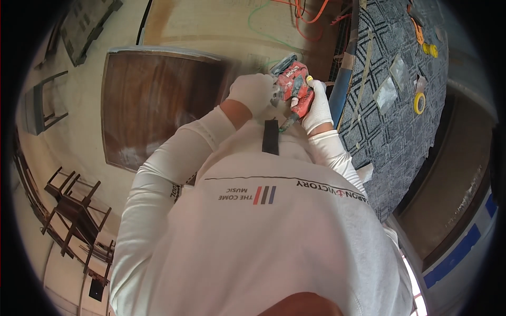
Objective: The person sands the surface of a wooden tabletop using an orbital sander, stops to clean the sanding pad, and continues sanding the entire surface.
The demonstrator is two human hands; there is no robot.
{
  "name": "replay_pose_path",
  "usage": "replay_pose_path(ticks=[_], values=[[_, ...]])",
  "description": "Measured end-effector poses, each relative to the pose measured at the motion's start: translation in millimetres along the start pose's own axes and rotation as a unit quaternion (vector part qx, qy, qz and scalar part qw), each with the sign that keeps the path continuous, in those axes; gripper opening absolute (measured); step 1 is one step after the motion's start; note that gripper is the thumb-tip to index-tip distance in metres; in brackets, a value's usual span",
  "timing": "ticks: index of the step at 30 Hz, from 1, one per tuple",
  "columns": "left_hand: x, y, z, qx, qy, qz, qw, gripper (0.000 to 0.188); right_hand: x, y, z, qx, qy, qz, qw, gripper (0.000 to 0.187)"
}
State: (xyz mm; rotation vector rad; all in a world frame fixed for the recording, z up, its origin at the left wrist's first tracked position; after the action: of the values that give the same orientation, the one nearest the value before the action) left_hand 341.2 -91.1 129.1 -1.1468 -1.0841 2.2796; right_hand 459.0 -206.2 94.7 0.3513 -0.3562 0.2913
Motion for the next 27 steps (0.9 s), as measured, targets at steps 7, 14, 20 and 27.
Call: replay_pose_path(ticks=[7,14,20,27], values=[[-15,5,0,0.144,0.056,-0.136,0.979,0.016,5,-5,1,-0.033,0.018,0.019,0.999,0.02],[-49,29,36,0.067,0.243,-0.076,0.965,0.012,2,-26,-24,0.037,0.08,-0.127,0.988,0.025],[-15,-64,25,-0.171,0.149,0.047,0.973,0.019,41,-12,-10,0.04,0.005,-0.07,0.997,0.027],[4,-22,-18,-0.075,0.103,0.158,0.979,0.016,24,-3,0,0.011,0.045,-0.084,0.995,0.026]])
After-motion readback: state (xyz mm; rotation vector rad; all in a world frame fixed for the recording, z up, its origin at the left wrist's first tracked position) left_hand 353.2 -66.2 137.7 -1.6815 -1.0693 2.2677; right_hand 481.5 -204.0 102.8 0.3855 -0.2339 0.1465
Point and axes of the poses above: each hand's wrist, its own z-axis away from the middle knuckle, its own y-axis out of the palm, x = y × z, the point moved 7 cm from there along -z, towards the middle knuckle, and after that the axes turned 3 degrees about y, right-handed, at the moved point
